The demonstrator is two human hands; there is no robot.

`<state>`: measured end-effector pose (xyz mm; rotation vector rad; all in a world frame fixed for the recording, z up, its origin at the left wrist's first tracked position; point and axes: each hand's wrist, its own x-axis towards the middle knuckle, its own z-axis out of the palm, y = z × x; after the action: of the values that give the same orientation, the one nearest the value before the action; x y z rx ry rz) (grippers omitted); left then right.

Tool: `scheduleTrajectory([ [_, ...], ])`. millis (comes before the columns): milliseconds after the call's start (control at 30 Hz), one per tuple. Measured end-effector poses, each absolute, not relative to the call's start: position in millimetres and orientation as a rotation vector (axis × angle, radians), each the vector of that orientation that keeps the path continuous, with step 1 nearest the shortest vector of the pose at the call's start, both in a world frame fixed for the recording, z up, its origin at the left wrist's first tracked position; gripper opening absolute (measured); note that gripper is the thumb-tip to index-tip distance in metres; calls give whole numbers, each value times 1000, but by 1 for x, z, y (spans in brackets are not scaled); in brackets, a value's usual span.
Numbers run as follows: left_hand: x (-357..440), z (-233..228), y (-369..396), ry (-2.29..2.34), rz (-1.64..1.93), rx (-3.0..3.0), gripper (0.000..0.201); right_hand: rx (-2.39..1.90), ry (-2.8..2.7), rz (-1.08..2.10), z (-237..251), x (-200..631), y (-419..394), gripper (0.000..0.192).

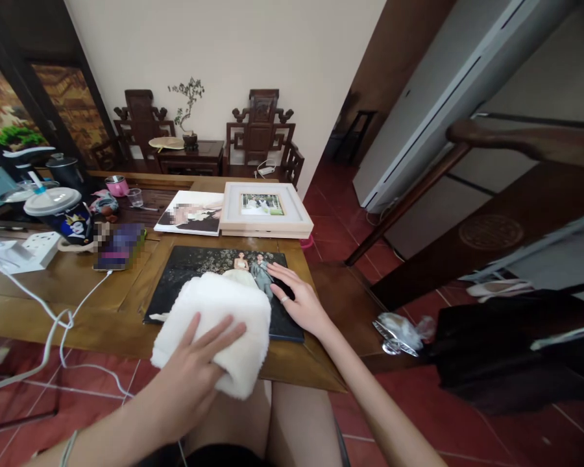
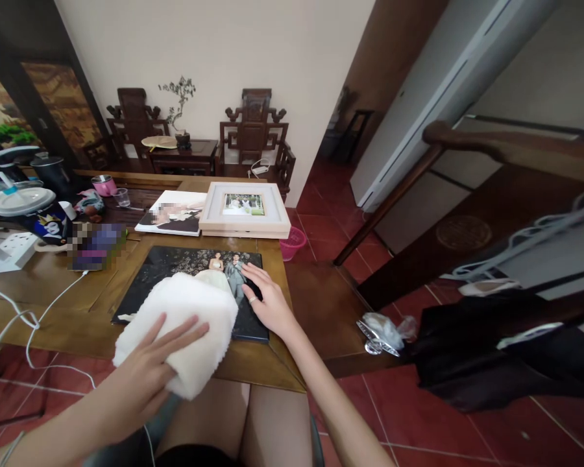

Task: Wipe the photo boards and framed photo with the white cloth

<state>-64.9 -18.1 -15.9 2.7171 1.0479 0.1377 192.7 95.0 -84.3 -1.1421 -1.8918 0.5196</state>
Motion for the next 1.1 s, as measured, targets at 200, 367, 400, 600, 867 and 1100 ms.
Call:
scheduleTrajectory([
  [200,-80,-6,68,1205,115,2676,34,-1143,-1877,535,-85,194,96,35],
  [367,-112,-8,130,1386,113,2661,28,-1148,-1864,546,-85,193,95,34],
  [400,-121,-10,135,1403,120,2655,29,-1146,-1861,548,-85,193,95,34],
  [600,-152,-16,96,1400,199,2698,26,-1142,-1862,546,-85,193,95,34],
  [867,-142,-11,-21,1280,192,2723,28,-1168,-1866,530,-85,191,93,35],
  [1100,-117,-7,6,1146,134,2680,30,-1166,-1883,521,-85,192,94,35],
])
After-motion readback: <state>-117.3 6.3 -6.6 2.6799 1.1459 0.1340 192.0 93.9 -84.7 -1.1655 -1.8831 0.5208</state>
